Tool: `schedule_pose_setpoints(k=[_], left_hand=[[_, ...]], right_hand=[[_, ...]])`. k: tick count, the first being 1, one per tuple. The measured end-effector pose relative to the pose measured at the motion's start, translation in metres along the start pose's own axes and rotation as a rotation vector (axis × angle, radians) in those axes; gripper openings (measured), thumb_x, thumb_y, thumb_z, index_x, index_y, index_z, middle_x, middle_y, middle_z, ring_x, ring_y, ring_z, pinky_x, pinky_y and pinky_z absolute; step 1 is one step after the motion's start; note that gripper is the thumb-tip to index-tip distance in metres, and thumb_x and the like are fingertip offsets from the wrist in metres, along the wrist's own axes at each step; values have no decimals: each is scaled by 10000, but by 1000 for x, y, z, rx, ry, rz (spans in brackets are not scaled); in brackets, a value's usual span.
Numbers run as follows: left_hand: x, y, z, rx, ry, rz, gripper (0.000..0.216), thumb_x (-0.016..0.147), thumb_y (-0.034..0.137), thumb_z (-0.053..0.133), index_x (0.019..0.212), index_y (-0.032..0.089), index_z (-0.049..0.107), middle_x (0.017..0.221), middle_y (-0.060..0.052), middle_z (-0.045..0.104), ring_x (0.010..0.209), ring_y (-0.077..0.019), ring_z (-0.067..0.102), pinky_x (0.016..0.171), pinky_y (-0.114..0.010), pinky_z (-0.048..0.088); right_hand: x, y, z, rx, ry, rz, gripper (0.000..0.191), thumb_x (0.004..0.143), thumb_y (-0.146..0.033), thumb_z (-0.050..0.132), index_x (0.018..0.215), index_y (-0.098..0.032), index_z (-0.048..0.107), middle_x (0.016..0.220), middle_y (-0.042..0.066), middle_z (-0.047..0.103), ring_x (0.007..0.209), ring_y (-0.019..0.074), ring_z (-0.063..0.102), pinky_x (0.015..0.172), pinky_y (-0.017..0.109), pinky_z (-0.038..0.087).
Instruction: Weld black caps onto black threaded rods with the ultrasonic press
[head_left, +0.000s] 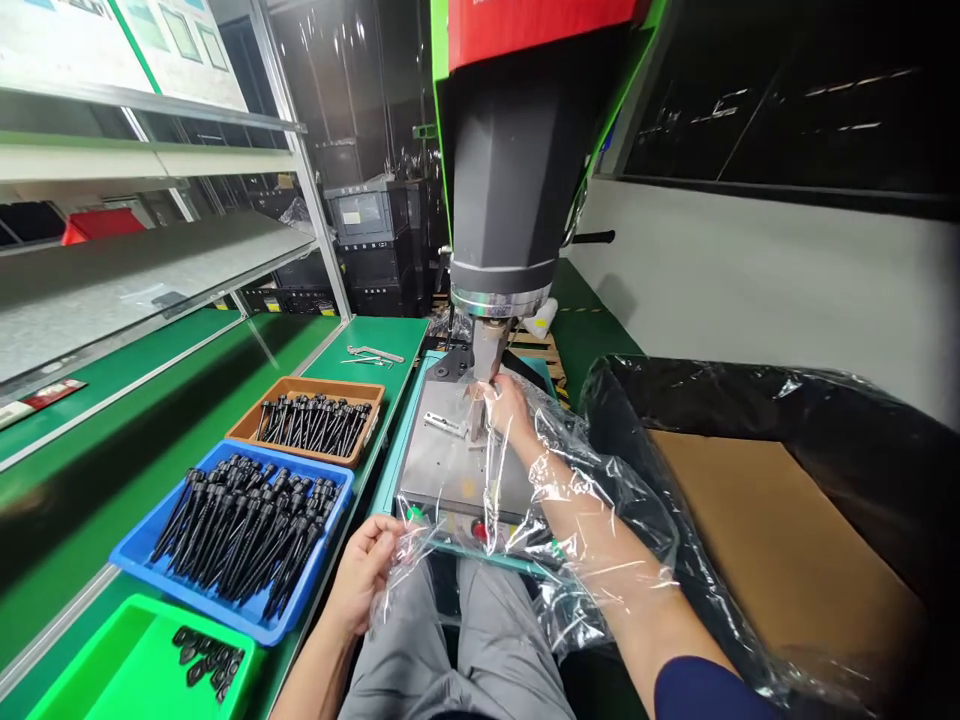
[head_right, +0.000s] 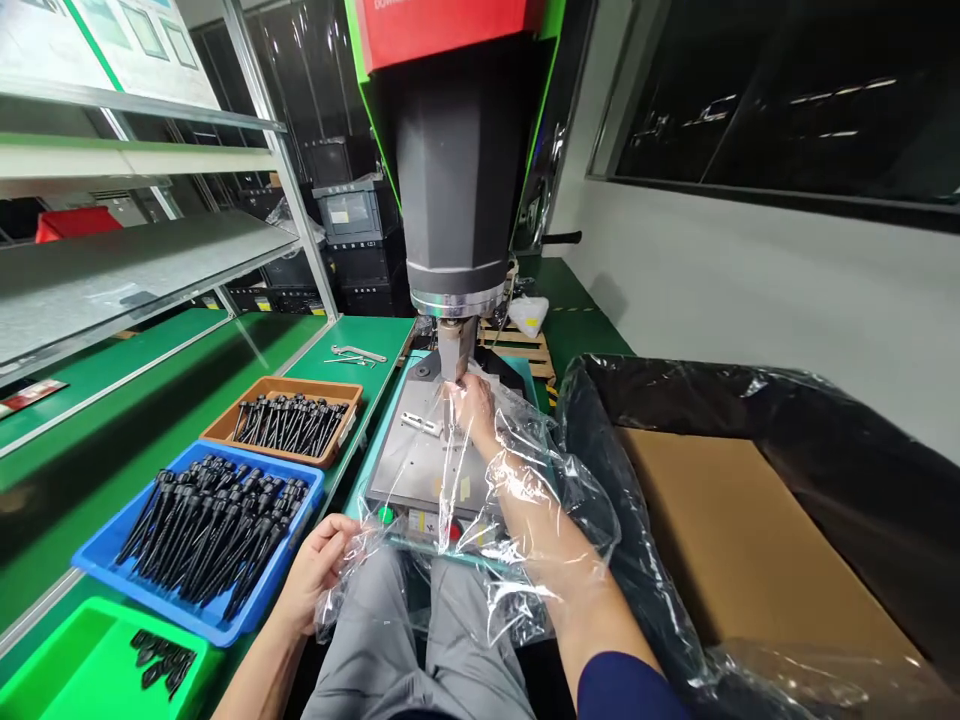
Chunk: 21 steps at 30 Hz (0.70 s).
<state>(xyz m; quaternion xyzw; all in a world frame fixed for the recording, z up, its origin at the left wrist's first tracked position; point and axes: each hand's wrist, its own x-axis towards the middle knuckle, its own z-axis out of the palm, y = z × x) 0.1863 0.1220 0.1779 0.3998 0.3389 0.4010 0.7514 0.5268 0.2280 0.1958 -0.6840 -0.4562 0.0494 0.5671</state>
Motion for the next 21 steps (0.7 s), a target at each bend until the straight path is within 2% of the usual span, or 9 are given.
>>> schedule_pose_setpoints(k=[3, 5, 7, 10, 12, 14, 16, 18, 21], left_hand=[[3, -2, -5, -4, 37, 0, 391, 665, 446, 872, 900, 181, 707, 918, -55, 751, 712, -133, 650, 658, -225, 480], [7, -5, -9, 17, 63, -14, 410, 637, 445, 886, 890, 164, 728, 936, -75, 764, 736, -148, 670, 673, -233, 499], [11, -10, -13, 44, 95, -39, 423, 617, 434, 894, 889, 146, 746, 958, -98, 771, 737, -158, 682, 687, -249, 517], [19, -22, -20, 47, 108, -73, 459, 603, 398, 899, 963, 148, 762, 1046, -123, 771, 805, -187, 711, 742, -283, 545], [25, -32, -22, 20, 97, -81, 485, 605, 399, 894, 1005, 157, 764, 1109, -135, 762, 927, -226, 721, 824, -317, 552], [31, -41, -23, -1, 103, -74, 489, 622, 422, 879, 1018, 157, 767, 1139, -143, 756, 1019, -255, 712, 898, -351, 543], [36, -49, -22, 2, 116, -57, 487, 647, 443, 859, 1027, 151, 768, 1156, -149, 751, 1060, -268, 704, 951, -378, 528], [39, -54, -21, 31, 128, -42, 492, 656, 447, 854, 1037, 148, 767, 1159, -152, 749, 1080, -278, 701, 985, -399, 515], [43, -59, -19, 79, 137, -34, 512, 643, 469, 862, 1041, 160, 769, 1141, -147, 756, 1090, -298, 699, 988, -424, 517]], right_hand=[[-39, 6, -18, 122, 13, 106, 377, 789, -493, 637, 1022, -202, 580, 1020, 123, 660, 1021, 308, 595, 924, 458, 446], [-85, 15, -33, 259, -5, 229, 445, 773, -541, 670, 1050, -215, 551, 948, 75, 659, 911, 256, 627, 823, 392, 493], [-143, 24, -51, 439, -60, 411, 468, 779, -591, 668, 1046, -229, 536, 761, -4, 605, 685, 183, 609, 631, 301, 497], [-231, 31, -76, 598, -167, 657, 498, 736, -648, 707, 948, -213, 590, 588, -49, 490, 455, 126, 469, 364, 195, 294], [-280, 30, -91, 730, -188, 805, 535, 688, -675, 747, 914, -205, 629, 662, 11, 586, 514, 145, 542, 325, 159, 215], [-319, 27, -104, 993, -165, 1007, 618, 638, -731, 763, 951, -206, 671, 915, 110, 699, 741, 214, 672, 318, 130, 193], [-346, 21, -114, 1186, -130, 1156, 745, 602, -817, 730, 1024, -203, 699, 1148, 177, 688, 997, 307, 686, 319, 115, 186], [-363, 15, -120, 1223, -88, 1201, 894, 539, -900, 682, 1086, -192, 704, 1214, 214, 663, 1115, 378, 648, 321, 115, 195], [-374, 7, -123, 1068, -10, 1208, 900, 461, -826, 796, 1104, -206, 685, 1094, 178, 694, 1009, 367, 692, 328, 125, 213]])
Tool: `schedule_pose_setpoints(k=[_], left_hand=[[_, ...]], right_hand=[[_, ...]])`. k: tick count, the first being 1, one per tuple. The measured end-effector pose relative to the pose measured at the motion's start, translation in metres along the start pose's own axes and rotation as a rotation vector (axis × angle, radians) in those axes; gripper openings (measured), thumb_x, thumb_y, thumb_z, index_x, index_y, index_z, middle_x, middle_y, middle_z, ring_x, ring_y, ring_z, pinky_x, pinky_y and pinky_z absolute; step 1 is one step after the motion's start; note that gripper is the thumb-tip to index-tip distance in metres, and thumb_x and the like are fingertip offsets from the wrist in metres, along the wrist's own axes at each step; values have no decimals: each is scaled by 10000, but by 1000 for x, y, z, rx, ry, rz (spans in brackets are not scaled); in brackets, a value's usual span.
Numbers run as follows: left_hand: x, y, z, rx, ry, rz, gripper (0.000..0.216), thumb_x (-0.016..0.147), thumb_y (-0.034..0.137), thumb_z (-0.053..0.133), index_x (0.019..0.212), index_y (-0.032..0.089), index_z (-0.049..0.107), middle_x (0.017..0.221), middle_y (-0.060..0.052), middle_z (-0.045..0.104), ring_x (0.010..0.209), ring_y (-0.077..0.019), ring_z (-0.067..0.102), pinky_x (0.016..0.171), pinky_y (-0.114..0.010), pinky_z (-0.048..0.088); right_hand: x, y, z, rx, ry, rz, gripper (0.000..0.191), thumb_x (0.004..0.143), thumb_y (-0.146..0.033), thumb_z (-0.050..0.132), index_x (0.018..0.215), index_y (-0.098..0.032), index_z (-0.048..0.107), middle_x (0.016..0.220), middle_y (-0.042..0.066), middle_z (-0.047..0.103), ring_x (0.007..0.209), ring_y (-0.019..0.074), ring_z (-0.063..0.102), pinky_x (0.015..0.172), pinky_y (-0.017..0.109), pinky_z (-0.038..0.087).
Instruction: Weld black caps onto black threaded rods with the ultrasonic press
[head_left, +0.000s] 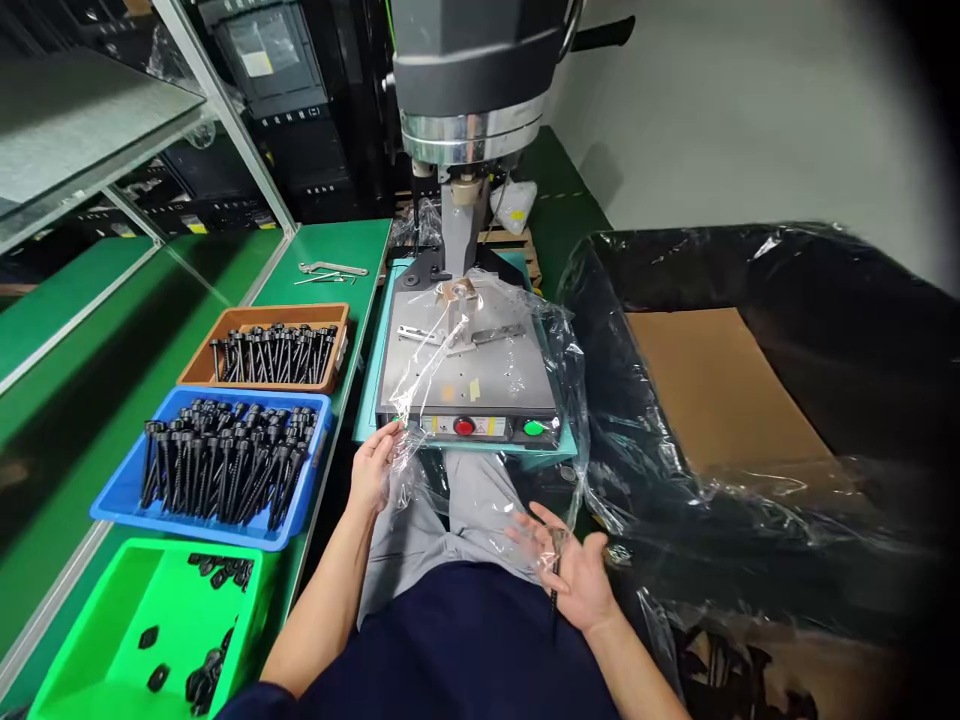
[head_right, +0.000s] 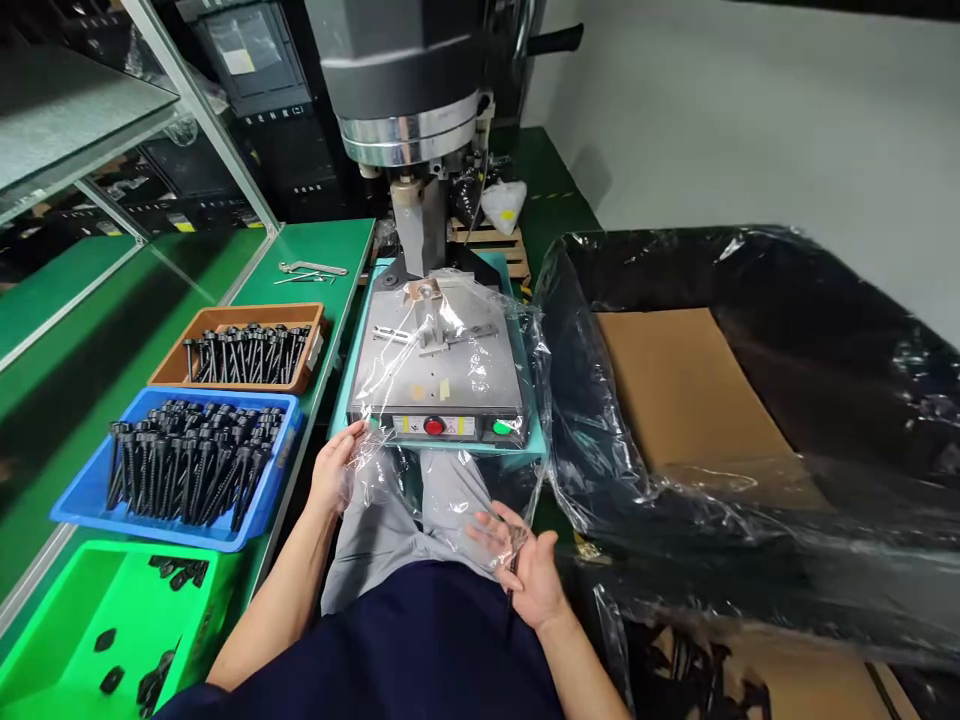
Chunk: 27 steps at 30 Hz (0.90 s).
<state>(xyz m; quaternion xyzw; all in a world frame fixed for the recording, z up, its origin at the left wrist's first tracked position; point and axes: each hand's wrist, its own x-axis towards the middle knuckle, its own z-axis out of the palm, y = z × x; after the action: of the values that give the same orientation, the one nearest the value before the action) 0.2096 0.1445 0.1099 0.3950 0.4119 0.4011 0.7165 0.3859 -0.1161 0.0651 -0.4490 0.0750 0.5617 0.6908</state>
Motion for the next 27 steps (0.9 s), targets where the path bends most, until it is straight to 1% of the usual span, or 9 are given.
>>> schedule_pose_setpoints(k=[3, 5, 8, 12, 15, 19, 22, 24, 27], left_hand=[[5, -1, 0, 19, -2, 15, 522, 638, 493, 866, 1040, 172, 771, 1141, -144, 757, 1098, -305, 697, 989, -431, 516], [11, 2, -1, 12, 12, 37, 526, 633, 498, 868, 1031, 168, 773, 1150, -150, 753, 1115, -303, 691, 1011, -435, 502], [23, 12, -3, 11, 67, 68, 533, 622, 491, 871, 1020, 152, 769, 1168, -163, 744, 1138, -298, 679, 1009, -431, 499], [41, 24, -4, 24, 139, 89, 515, 598, 506, 864, 954, 147, 766, 1130, -154, 752, 1035, -265, 711, 881, -381, 555], [50, 25, -1, 56, 175, 98, 492, 620, 516, 841, 919, 134, 760, 1050, -137, 763, 859, -208, 732, 708, -293, 561], [54, 18, 0, 152, 230, 123, 500, 669, 504, 807, 976, 113, 754, 995, -117, 757, 635, -143, 694, 460, -199, 427], [55, 11, -4, 235, 255, 143, 492, 707, 474, 789, 1024, 99, 751, 845, -75, 751, 528, -119, 648, 427, -196, 391], [55, 7, -8, 276, 265, 145, 483, 736, 464, 765, 1047, 95, 747, 768, -49, 735, 479, -106, 617, 427, -199, 390], [53, 2, -12, 325, 260, 125, 470, 757, 441, 741, 1062, 83, 740, 674, -25, 704, 452, -111, 602, 429, -204, 398]], right_hand=[[-3, -1, 2, -232, 197, -65, 683, 461, -551, 955, 955, -191, 651, 757, 47, 657, 722, 246, 703, 337, 127, 200], [-5, -8, 0, -344, 243, -105, 611, 492, -504, 955, 884, -182, 615, 620, -13, 576, 594, 175, 635, 348, 127, 197], [-10, -26, -12, -427, 237, -120, 602, 522, -520, 928, 889, -176, 598, 594, -35, 551, 510, 114, 533, 360, 134, 204], [-14, -45, -34, -473, 344, -146, 623, 477, -495, 929, 894, -174, 595, 558, -55, 526, 463, 79, 441, 372, 144, 224], [-13, -45, -45, -510, 390, -173, 600, 479, -493, 914, 882, -178, 600, 540, -49, 532, 456, 82, 430, 375, 153, 226], [-9, -38, -51, -539, 407, -147, 555, 485, -475, 900, 859, -184, 610, 545, -18, 582, 456, 107, 474, 363, 162, 209], [-8, -38, -51, -518, 406, -56, 552, 460, -411, 918, 860, -184, 613, 663, 48, 677, 553, 167, 609, 361, 160, 214], [-8, -42, -51, -478, 393, 18, 546, 451, -370, 926, 860, -183, 617, 782, 108, 726, 699, 238, 697, 359, 160, 211], [-8, -49, -53, -403, 402, 40, 549, 419, -301, 922, 856, -190, 608, 1023, 174, 737, 936, 321, 717, 358, 170, 227]])
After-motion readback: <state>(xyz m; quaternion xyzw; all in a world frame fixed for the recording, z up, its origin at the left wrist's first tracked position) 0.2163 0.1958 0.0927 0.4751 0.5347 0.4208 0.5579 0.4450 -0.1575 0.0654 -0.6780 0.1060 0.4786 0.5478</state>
